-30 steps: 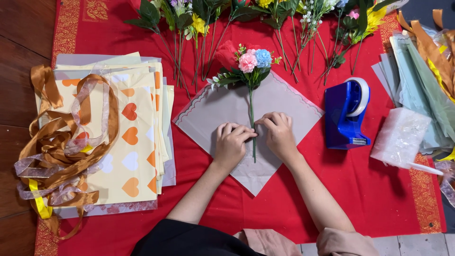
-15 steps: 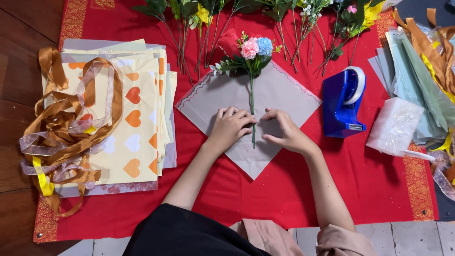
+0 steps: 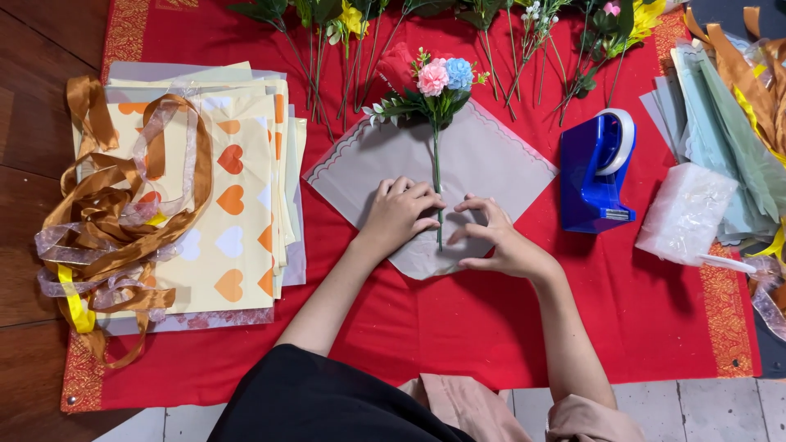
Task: The person arranges artificial flowers into a small bouquet, securing the stems with tape. They then wrap the bouquet in a sheet of light green paper, folding and taping it around the stems.
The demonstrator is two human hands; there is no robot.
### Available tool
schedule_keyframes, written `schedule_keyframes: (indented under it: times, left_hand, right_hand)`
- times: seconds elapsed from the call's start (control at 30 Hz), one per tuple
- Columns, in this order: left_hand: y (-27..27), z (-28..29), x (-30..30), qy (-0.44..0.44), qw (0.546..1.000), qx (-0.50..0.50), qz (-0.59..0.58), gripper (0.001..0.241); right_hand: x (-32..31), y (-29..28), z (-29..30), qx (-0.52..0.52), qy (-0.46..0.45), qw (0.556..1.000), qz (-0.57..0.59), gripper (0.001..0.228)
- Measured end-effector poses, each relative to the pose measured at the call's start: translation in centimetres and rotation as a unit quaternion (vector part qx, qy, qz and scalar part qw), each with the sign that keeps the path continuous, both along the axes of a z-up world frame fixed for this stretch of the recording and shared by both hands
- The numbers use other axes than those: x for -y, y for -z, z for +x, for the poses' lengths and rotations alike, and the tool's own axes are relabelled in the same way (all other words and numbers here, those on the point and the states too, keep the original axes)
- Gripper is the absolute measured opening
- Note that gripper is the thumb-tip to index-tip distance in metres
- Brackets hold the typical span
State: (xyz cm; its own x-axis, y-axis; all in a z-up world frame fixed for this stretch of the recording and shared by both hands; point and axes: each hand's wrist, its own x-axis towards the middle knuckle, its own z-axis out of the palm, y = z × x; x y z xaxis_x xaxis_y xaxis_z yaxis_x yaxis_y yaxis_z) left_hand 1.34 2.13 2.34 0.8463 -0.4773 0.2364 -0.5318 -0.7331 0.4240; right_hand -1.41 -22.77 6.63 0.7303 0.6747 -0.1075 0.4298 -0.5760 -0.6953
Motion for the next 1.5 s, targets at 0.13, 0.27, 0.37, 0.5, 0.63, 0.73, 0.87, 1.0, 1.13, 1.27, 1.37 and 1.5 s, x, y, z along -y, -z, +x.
schedule_keyframes:
  times: [0.13,0.27,0.37,0.5,0.63,0.73,0.87,1.0,1.13,1.27,1.37,1.5]
  left_hand:
    - [-0.1,0.0,-0.1,0.002,1.0,-0.002,-0.006,0.032]
    - [-0.6,0.0,-0.3,0.006,1.0,-0.01,-0.019,0.031]
    - [-0.4,0.1,-0.4,0.006,1.0,-0.009,-0.02,0.032]
    - [-0.2,0.1,-0.3,0.005,1.0,-0.011,-0.022,0.032]
    - [-0.4,0.0,-0.4,0.004,1.0,-0.012,-0.021,0.031]
    - [-0.5,0.0,-0.3,0.003,1.0,-0.014,-0.022,0.031]
    - [-1.4,-0.1,-0.6,0.01,0.999,-0.015,-0.03,0.019]
    - [-2.3,-0.2,-0.9,0.017,0.997,-0.048,-0.062,0.035]
    - [-2.4,-0.1,-1.1,0.025,0.995,-0.072,-0.065,0.045]
    - [-2.7,0.0,-1.4,0.03,0.994,-0.09,-0.062,0.038]
    - [-2.7,0.2,-1.6,0.032,0.992,-0.11,-0.059,0.034]
    - [-3.5,0.4,-1.6,0.035,0.986,-0.146,-0.068,0.036]
  right_hand:
    - [0.5,1.2,0.1,0.025,0.006,1.0,0.011,0.013]
    - [0.2,-0.8,-0.3,-0.019,-0.016,1.0,-0.003,0.041]
    - [-0.4,-1.4,-0.5,-0.041,-0.034,0.998,-0.046,0.071]
    - [-0.7,0.0,-0.7,-0.013,-0.032,0.994,-0.102,0.08]
    - [-0.8,0.4,-0.7,0.0,-0.03,0.996,-0.084,0.059]
    - [-0.3,0.9,-0.4,0.019,-0.007,0.999,-0.045,0.022]
    - [0.3,2.1,0.0,0.015,0.082,0.995,0.053,0.011]
    - [0.3,3.7,0.1,0.037,0.16,0.986,0.043,0.015]
    - [-0.8,3.5,-0.2,0.042,0.195,0.979,0.027,0.015]
    - [-1.9,2.7,-0.6,0.064,0.215,0.974,0.017,0.015]
    - [-2.3,2.9,-0.7,0.084,0.217,0.973,-0.009,0.015]
    - [-2.4,3.4,-0.7,0.106,0.215,0.97,-0.042,0.015]
